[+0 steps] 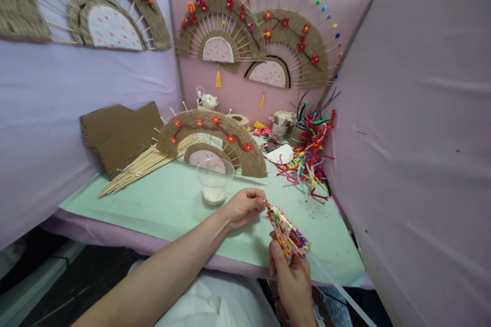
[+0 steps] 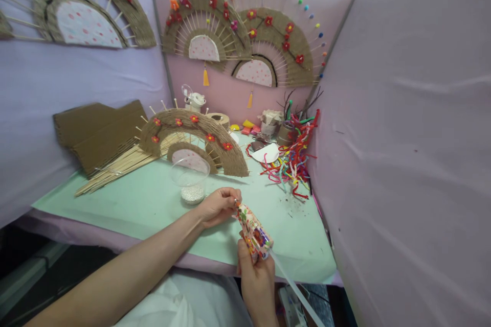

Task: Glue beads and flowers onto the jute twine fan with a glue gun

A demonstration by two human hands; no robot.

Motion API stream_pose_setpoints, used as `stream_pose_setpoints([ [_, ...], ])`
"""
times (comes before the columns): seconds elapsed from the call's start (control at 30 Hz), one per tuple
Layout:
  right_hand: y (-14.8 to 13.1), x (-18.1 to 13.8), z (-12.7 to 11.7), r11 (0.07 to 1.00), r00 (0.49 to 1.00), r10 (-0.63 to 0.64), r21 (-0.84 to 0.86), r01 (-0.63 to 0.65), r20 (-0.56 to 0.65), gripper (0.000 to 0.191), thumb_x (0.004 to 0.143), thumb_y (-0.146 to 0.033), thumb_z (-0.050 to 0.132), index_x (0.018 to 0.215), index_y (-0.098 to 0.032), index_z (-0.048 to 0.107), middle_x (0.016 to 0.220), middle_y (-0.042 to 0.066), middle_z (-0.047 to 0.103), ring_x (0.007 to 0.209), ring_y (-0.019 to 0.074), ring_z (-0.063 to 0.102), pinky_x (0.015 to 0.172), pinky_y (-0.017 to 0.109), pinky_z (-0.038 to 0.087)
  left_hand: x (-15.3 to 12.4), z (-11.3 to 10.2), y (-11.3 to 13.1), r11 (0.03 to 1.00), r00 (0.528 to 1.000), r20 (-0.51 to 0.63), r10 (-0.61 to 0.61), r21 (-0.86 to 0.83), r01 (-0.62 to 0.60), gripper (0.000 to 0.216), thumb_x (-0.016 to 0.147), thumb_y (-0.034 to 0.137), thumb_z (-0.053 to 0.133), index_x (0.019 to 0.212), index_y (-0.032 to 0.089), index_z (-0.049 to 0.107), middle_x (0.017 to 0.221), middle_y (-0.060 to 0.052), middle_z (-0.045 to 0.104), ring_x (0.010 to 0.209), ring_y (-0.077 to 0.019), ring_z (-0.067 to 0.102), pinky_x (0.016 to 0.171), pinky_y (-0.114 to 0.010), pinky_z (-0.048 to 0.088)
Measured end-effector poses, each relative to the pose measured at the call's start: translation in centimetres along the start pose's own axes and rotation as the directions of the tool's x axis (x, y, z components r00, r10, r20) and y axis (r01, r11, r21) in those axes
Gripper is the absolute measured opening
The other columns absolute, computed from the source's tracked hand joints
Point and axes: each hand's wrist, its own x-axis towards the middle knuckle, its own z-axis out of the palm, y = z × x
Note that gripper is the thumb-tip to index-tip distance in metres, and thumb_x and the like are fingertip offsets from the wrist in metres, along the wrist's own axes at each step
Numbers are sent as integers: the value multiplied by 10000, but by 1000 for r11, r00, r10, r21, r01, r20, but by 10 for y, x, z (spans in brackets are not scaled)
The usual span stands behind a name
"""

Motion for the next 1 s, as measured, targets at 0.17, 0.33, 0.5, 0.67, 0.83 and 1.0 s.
stream_pose_setpoints([
  [0.17, 3, 1, -2, 1000, 1000, -14, -27, 14, 8, 413, 804, -532, 544, 809, -149, 700, 455, -32, 470, 440, 142, 453, 464, 263, 379, 0, -1, -1, 1000, 1000, 0, -3, 5, 3, 353, 448, 345, 888, 569, 132, 634, 567, 13, 511, 544, -78, 413, 558, -226, 290],
  [0.33, 1, 0, 0, 1000, 1000, -14, 10, 14, -4, 396, 812, -518, 542, 825, -149, 685, 443, -45, 443, 425, 137, 432, 442, 256, 358, 0, -1, -1, 1000, 1000, -2, -4, 5, 4, 353, 443, 343, 891, 560, 136, 631, 559, 16, 504, 546, -80, 418, 562, -225, 303],
  [0.5, -2, -1, 3, 999, 1000, -24, 27, 24, -6, 384, 819, -516, 536, 844, -153, 659, 444, -57, 425, 423, 130, 412, 447, 252, 342, 0, -1, -1, 1000, 1000, 11, 0, 11, 0, 353, 456, 357, 884, 565, 134, 633, 559, 15, 504, 537, -77, 408, 559, -229, 297],
  [0.67, 3, 0, 0, 1000, 1000, 0, 12, 0, 29, 399, 818, -526, 526, 861, -150, 653, 453, -52, 441, 444, 140, 430, 478, 262, 355, 0, -1, -1, 1000, 1000, 23, 10, 8, -10, 340, 471, 351, 880, 568, 133, 637, 551, 19, 494, 527, -75, 398, 555, -233, 292],
  [0.83, 7, 1, -3, 1000, 998, 9, -23, -8, 57, 407, 832, -531, 505, 866, -152, 651, 460, -41, 460, 453, 151, 449, 483, 272, 356, 0, -1, -1, 1000, 1000, 16, -2, 11, 2, 348, 461, 357, 882, 567, 133, 638, 555, 19, 498, 528, -76, 400, 561, -236, 296],
  [1.0, 8, 2, -1, 999, 999, -37, -39, 38, 35, 385, 846, -513, 497, 859, -160, 650, 460, -43, 454, 456, 150, 447, 487, 269, 358, 0, 0, -1, 1000, 1000, 17, 5, 17, -6, 352, 460, 365, 881, 564, 133, 638, 547, 17, 501, 532, -78, 402, 563, -234, 287],
])
